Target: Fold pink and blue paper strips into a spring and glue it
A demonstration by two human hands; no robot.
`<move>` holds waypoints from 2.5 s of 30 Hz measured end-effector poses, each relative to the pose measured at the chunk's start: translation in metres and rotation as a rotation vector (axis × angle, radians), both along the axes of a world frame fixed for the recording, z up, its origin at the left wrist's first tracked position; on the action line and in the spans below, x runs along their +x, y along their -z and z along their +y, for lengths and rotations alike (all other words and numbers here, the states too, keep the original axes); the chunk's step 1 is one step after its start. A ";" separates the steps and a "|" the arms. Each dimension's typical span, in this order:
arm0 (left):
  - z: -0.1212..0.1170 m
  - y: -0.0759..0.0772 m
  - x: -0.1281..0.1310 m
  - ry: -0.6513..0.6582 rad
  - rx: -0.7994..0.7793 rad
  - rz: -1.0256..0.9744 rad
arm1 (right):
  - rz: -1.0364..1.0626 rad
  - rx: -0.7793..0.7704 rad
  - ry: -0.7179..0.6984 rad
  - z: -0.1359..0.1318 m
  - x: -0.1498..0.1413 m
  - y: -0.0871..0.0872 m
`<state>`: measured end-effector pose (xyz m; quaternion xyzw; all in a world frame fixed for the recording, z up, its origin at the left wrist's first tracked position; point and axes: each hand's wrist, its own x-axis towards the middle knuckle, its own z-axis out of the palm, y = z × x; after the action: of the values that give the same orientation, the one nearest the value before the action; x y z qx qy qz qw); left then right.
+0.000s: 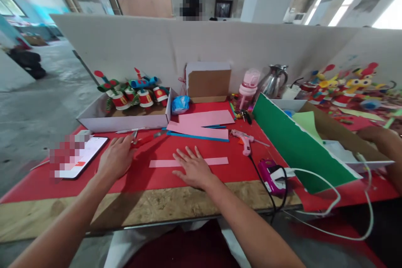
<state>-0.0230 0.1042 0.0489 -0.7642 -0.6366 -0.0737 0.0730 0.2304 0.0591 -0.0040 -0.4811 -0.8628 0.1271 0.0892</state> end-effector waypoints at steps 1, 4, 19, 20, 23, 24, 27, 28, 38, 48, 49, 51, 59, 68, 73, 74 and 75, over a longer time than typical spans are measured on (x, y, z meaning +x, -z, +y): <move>-0.011 0.003 -0.012 -0.017 0.000 -0.028 | -0.009 -0.010 0.001 0.000 0.003 -0.001; -0.039 0.013 -0.041 -0.012 -0.033 -0.166 | -0.041 -0.035 0.022 -0.003 0.016 -0.006; -0.070 0.021 -0.021 0.054 -0.185 0.015 | 0.363 0.005 0.074 0.031 -0.036 0.000; -0.070 0.020 -0.017 0.048 -0.188 0.040 | 0.373 0.004 0.086 0.031 -0.036 0.002; -0.068 0.021 -0.007 0.066 -0.178 0.053 | 0.384 0.004 0.088 0.031 -0.034 0.004; -0.067 0.022 -0.005 0.069 -0.170 0.049 | 0.383 0.004 0.082 0.030 -0.033 0.004; -0.063 0.025 0.000 0.066 -0.150 0.047 | 0.363 0.008 0.069 0.028 -0.033 0.003; -0.062 0.026 0.001 0.066 -0.147 0.050 | 0.350 0.010 0.068 0.028 -0.033 0.003; -0.063 0.024 -0.001 0.069 -0.105 0.069 | 0.350 0.020 0.073 0.026 -0.035 0.002; -0.066 0.026 -0.008 0.102 -0.123 0.063 | 0.347 0.014 0.070 0.025 -0.035 -0.001; -0.066 0.026 -0.008 0.105 -0.125 0.065 | 0.351 0.014 0.068 0.025 -0.035 -0.002; -0.067 0.028 -0.010 0.111 -0.135 0.063 | 0.364 0.011 0.066 0.025 -0.034 -0.002; -0.068 0.031 -0.004 0.138 -0.179 0.024 | 0.389 -0.001 0.046 0.028 -0.035 0.000; -0.069 0.026 -0.018 0.048 -0.151 0.075 | 0.357 -0.003 0.055 0.028 -0.035 0.001; -0.066 0.022 -0.019 0.033 -0.145 0.070 | 0.373 -0.009 0.040 0.028 -0.034 0.000; -0.066 0.021 -0.017 0.034 -0.145 0.069 | 0.382 -0.009 0.038 0.028 -0.034 0.000; -0.066 0.021 -0.015 0.033 -0.145 0.068 | 0.391 -0.009 0.036 0.028 -0.034 0.001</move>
<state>-0.0380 0.0387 0.0281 -0.7800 -0.6246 -0.0029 0.0378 0.1963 0.0870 -0.0046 -0.4631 -0.8197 0.2202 0.2552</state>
